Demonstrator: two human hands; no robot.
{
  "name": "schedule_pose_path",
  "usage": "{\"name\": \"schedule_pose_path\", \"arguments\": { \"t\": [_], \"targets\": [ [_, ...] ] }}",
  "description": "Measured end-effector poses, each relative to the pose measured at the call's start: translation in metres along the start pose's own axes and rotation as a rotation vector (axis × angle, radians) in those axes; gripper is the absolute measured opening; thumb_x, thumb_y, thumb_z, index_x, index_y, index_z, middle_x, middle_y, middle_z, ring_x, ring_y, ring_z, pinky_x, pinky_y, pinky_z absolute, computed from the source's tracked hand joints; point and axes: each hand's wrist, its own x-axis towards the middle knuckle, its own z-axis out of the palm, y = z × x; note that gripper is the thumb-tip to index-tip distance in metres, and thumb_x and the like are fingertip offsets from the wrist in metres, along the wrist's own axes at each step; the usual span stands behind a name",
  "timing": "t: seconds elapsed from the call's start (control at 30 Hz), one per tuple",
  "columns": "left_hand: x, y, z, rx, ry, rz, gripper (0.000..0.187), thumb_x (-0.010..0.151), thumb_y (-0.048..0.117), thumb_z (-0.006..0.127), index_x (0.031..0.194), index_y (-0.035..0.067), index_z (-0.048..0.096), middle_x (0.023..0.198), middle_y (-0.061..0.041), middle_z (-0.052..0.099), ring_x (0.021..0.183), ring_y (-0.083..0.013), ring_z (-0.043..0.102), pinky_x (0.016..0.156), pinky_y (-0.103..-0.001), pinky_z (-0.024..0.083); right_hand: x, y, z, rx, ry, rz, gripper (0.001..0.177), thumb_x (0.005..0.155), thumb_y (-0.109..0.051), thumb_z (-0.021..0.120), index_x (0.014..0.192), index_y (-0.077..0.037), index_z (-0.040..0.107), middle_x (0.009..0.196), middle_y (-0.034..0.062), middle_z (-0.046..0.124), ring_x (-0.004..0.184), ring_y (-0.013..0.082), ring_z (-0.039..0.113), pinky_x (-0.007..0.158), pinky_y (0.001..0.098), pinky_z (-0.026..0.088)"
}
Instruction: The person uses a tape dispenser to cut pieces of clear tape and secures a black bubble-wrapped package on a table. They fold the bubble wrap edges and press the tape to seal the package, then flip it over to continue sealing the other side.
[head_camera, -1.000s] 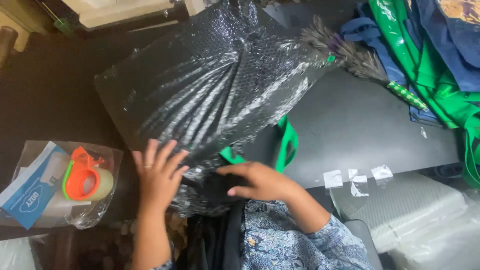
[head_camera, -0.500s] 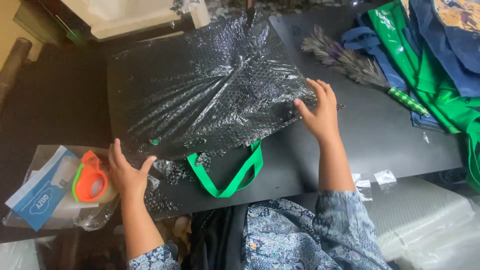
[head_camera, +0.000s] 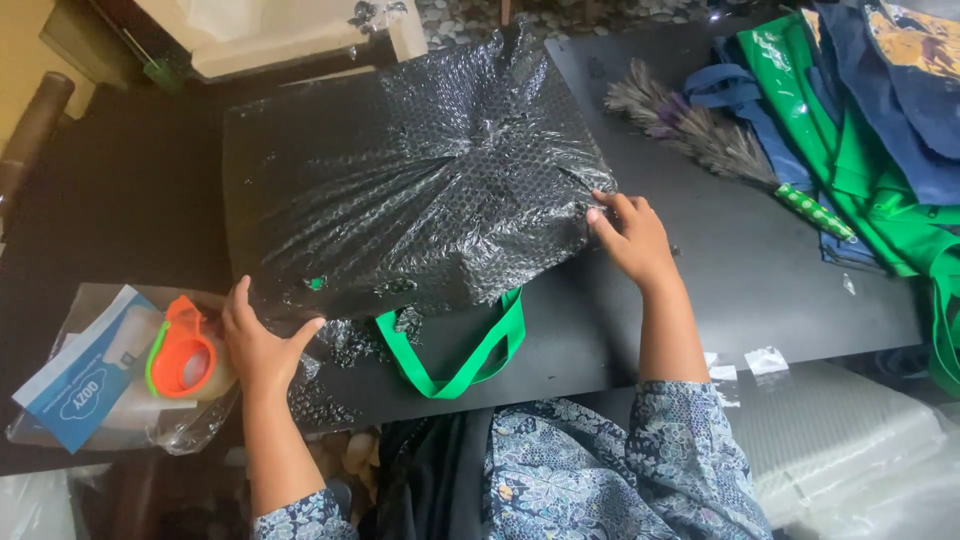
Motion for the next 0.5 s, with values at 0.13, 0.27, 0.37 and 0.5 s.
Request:
{"name": "schedule_pose_path", "arguments": {
  "t": [0.13, 0.27, 0.37, 0.5],
  "targets": [
    [-0.006, 0.013, -0.013, -0.051, -0.041, -0.013, 0.120, 0.064, 0.039, 0.093, 0.162, 0.012, 0.029, 0.157, -0.029, 0.034, 0.144, -0.0478, 0.038, 0.116, -0.065, 0.028, 0.003, -0.004, -0.006, 0.038, 0.076, -0.045, 0.048, 0.101, -0.053, 0.064, 0.139, -0.024, 0.064, 0.132, 0.0258, 0.059, 0.124, 0.0520, 0.058, 0.107, 0.0629, 0.041],
    [0.000, -0.005, -0.012, -0.211, -0.035, 0.011, 0.101, 0.084, 0.042, 0.079, 0.163, 0.008, 0.026, 0.161, -0.033, 0.026, 0.151, -0.0498, 0.024, 0.121, -0.067, 0.016, 0.022, -0.002, -0.006, -0.039, 0.299, -0.004, 0.056, 0.106, -0.046, 0.064, 0.153, -0.018, 0.053, 0.145, 0.0292, 0.049, 0.139, 0.0515, 0.043, 0.109, 0.0659, 0.035],
    [0.004, -0.004, -0.010, -0.078, 0.037, -0.169, 0.085, 0.097, 0.052, 0.067, 0.164, 0.019, 0.026, 0.163, -0.023, 0.028, 0.150, -0.0415, 0.031, 0.120, -0.062, 0.024, 0.047, 0.016, 0.008, 0.011, 0.177, 0.037, 0.060, 0.106, -0.054, 0.059, 0.155, -0.021, 0.051, 0.147, 0.0298, 0.053, 0.141, 0.0525, 0.040, 0.115, 0.0646, 0.030],
    [0.008, 0.006, 0.002, -0.047, -0.016, -0.188, 0.082, 0.098, 0.055, 0.062, 0.164, 0.018, 0.030, 0.159, -0.024, 0.038, 0.145, -0.0405, 0.040, 0.118, -0.060, 0.027, 0.048, 0.014, 0.020, -0.014, 0.009, 0.218, 0.068, 0.098, -0.078, 0.050, 0.152, -0.036, 0.051, 0.130, 0.0187, 0.069, 0.128, 0.0424, 0.060, 0.110, 0.0517, 0.038]
  ]
}}
